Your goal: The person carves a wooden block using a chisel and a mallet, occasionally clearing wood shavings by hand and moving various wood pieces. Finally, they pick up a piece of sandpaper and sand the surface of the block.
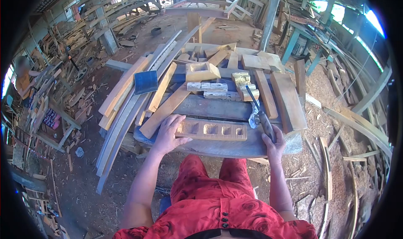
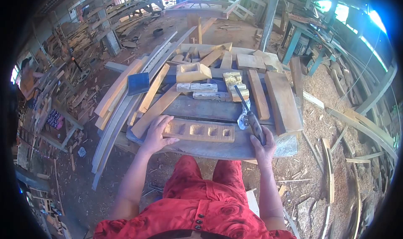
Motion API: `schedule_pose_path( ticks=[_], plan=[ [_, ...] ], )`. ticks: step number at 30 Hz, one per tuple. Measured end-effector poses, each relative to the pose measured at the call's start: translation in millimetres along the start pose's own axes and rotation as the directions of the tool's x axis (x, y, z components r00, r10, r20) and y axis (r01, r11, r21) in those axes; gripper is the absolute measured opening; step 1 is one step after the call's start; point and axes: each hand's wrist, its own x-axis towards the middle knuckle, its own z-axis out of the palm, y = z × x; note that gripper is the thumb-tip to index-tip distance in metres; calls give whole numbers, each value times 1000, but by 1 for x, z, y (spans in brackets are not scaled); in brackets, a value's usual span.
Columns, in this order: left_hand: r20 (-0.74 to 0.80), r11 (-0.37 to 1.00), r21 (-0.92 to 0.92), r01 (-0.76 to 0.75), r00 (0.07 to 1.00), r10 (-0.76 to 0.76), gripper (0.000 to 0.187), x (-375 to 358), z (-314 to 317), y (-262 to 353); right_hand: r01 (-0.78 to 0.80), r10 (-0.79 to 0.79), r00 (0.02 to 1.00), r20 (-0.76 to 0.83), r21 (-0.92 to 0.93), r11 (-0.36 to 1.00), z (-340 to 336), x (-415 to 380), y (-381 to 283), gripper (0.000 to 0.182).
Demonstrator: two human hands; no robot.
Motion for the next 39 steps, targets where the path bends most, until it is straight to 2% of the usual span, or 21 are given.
schedule_pose_path(
  ticks=[6,9,16,19,24,28,31,33,39],
  plan=[
    [-12,1000,-25,0,1000,0,79,0,-1,2,-7,7,1000,-2,-20,1000,0,0,0,43],
    [-3,1000,-15,24,1000,-24,79,-1,-1,2,-27,27,1000,-3,43,999,1,-1,1,43],
    [-13,999,34,12,1000,-11,80,0,1,0,-18,18,1000,-2,42,999,0,-1,7,44],
    [4,1000,30,5,1000,-5,80,0,1,-2,7,-8,1000,-12,-29,1000,-1,-1,5,43],
    [11,999,-50,-12,1000,12,79,4,2,-2,12,-12,1000,-6,-24,1000,-1,-1,5,43],
    [-15,1000,15,-17,1000,18,80,4,3,2,6,-6,1000,-13,8,1000,0,0,8,43],
    [-43,999,-27,22,999,-23,80,3,3,4,4,-4,1000,-6,-14,1000,0,0,3,43],
    [-74,998,-53,45,996,-49,81,3,2,7,-6,6,1000,-1,38,999,0,-1,2,43],
    [-64,997,-46,55,996,-58,81,3,3,5,-8,8,1000,-10,-5,1000,-1,-1,3,45]
  ],
)
